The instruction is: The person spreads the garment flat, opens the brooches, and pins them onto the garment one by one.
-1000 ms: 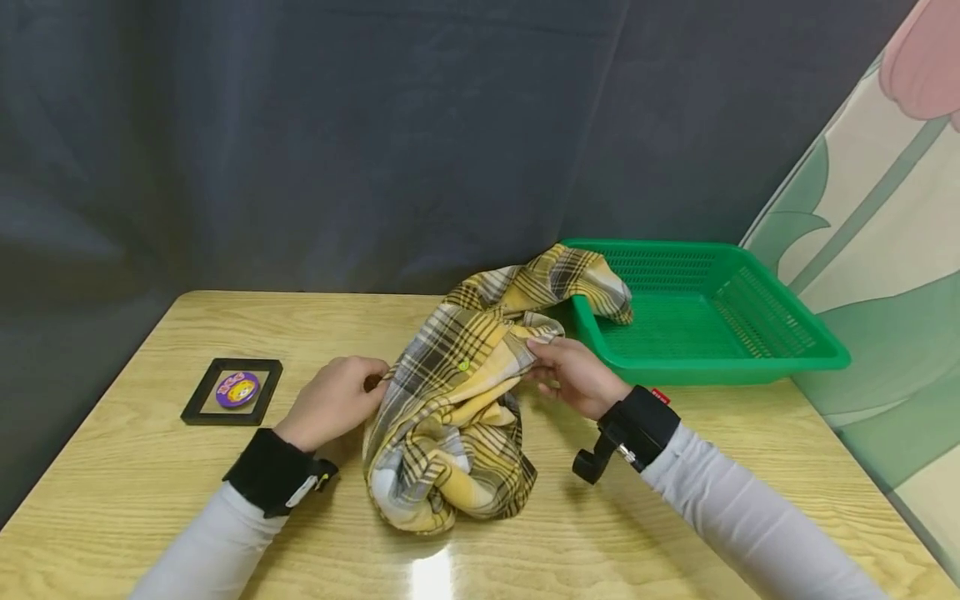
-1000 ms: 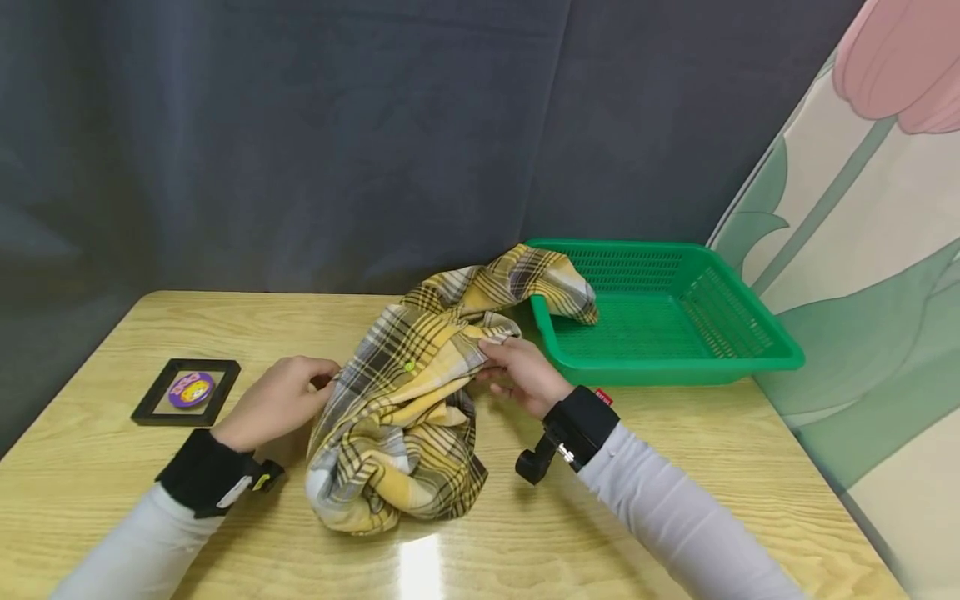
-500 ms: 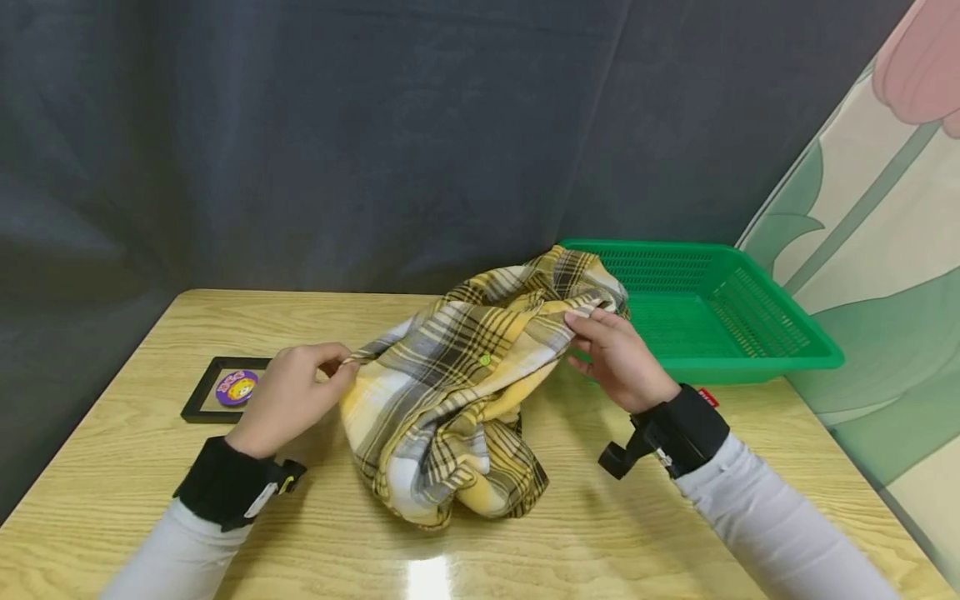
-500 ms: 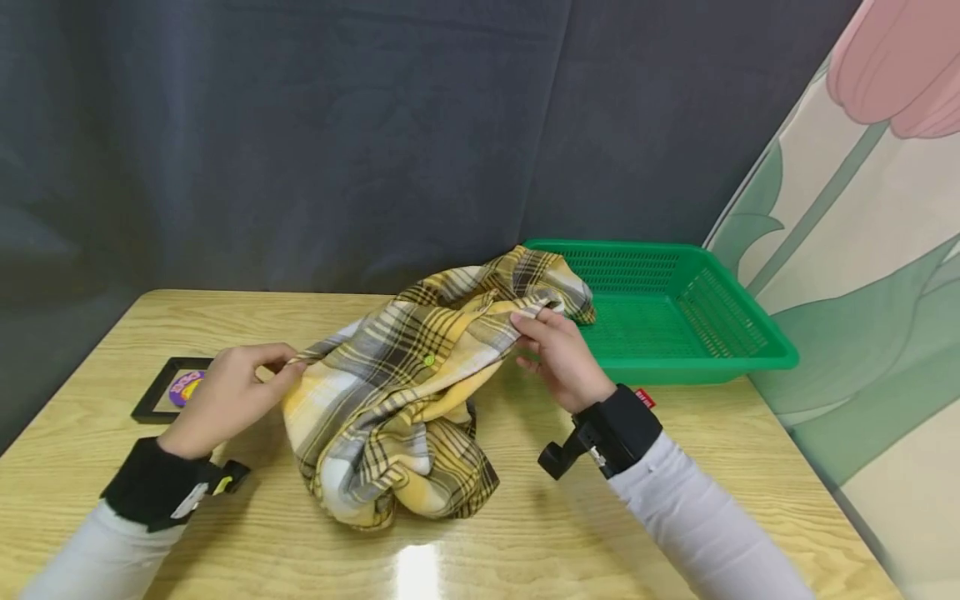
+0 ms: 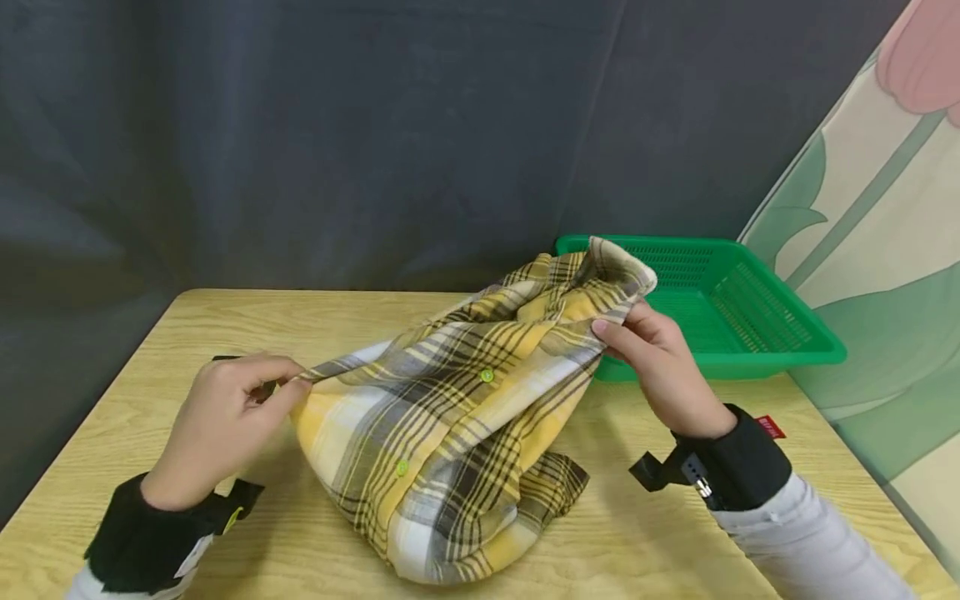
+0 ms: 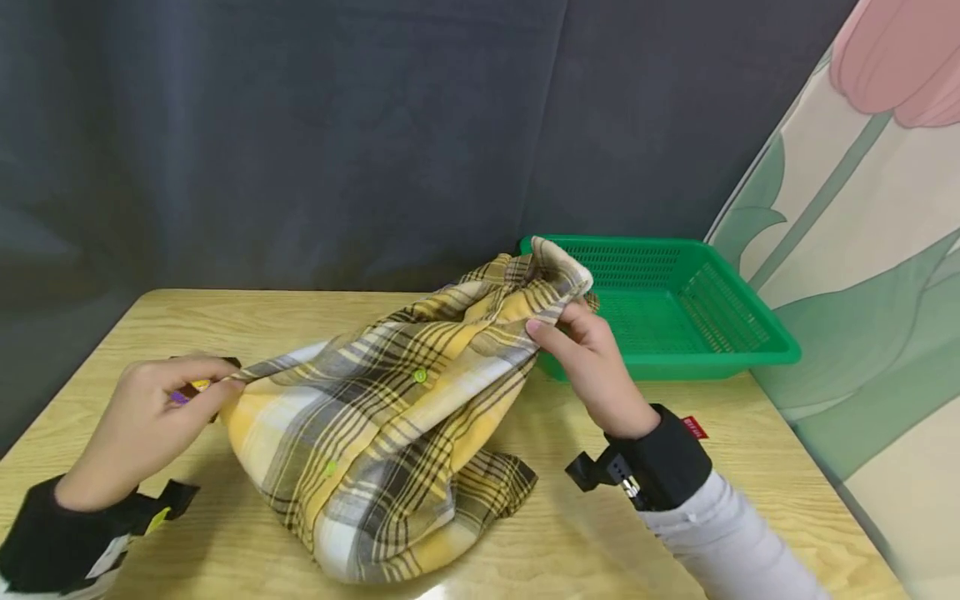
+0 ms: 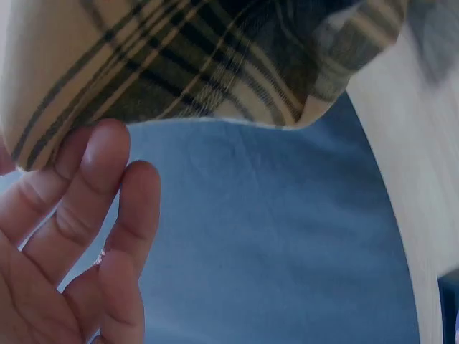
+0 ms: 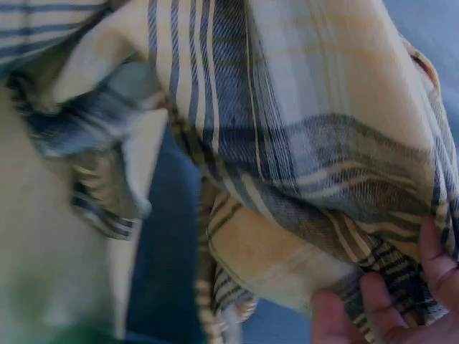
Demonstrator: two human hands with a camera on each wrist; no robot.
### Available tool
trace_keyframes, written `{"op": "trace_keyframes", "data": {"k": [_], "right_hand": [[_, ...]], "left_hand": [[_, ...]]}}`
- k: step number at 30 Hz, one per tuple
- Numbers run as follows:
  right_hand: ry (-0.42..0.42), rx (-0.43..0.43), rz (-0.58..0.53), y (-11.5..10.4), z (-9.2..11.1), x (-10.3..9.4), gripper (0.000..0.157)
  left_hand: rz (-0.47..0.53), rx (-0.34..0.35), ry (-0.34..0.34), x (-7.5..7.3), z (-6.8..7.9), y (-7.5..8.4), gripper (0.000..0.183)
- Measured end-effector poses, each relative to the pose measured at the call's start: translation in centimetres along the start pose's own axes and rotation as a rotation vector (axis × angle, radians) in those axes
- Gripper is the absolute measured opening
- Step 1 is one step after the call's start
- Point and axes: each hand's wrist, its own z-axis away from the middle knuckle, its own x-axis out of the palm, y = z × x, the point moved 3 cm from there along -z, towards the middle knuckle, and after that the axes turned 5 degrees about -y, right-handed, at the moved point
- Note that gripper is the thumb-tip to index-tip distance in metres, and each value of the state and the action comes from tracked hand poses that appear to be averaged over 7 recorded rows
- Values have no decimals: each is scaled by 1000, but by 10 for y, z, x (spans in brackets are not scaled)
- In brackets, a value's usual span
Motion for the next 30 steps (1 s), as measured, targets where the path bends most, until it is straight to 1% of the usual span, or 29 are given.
{"op": "trace_keyframes", "data": {"k": [2, 3, 5, 6, 7, 9, 11, 13, 15, 17, 18, 20, 22, 24, 26, 28, 30], "right_hand": [[-29, 30, 65, 8, 5, 4, 18], [-47, 54, 100, 13, 7, 7, 14], [-87, 118, 154, 24, 12, 12, 11], [-107, 157, 174, 29, 15, 14, 12], [-133, 200, 182, 34, 17, 17, 17], [-170, 292, 164, 44, 21, 22, 28], [-189, 379, 131, 53, 23, 25, 36], [-186, 460, 100, 60, 26, 27, 43], [-172, 522, 98, 66, 29, 27, 43], [-161, 565, 117, 71, 32, 26, 37], [-152, 587, 123, 73, 34, 25, 35], [-143, 622, 147, 75, 38, 22, 30], [-126, 655, 160, 78, 41, 18, 30], [-105, 677, 170, 80, 45, 12, 37], [-91, 674, 182, 82, 48, 6, 44], [-76, 657, 197, 84, 49, 1, 49], [-57, 628, 226, 87, 49, -4, 47]], "left_hand": [[-8, -14, -2, -6, 6, -2, 23], [-16, -25, -10, -8, 9, -3, 23], [-50, -52, -40, -12, 16, -6, 23], [-72, -70, -59, -15, 19, -8, 22], [-102, -86, -81, -17, 22, -10, 22], [-151, -119, -132, -20, 26, -14, 21], [-189, -169, -210, -21, 29, -19, 21], [-209, -212, -317, -19, 30, -23, 24], [-231, -232, -437, -14, 30, -24, 28], [-250, -227, -551, -10, 27, -23, 31], [-257, -211, -594, -9, 24, -21, 36], [-268, -174, -660, -7, 12, -16, 42], [-251, -146, -707, -5, -9, -9, 43], [-238, -122, -727, -1, -33, -1, 42], [-233, -96, -750, 6, -57, 5, 39], [-244, -73, -778, 15, -77, 11, 35], [-269, -49, -814, 26, -94, 16, 34]]}}
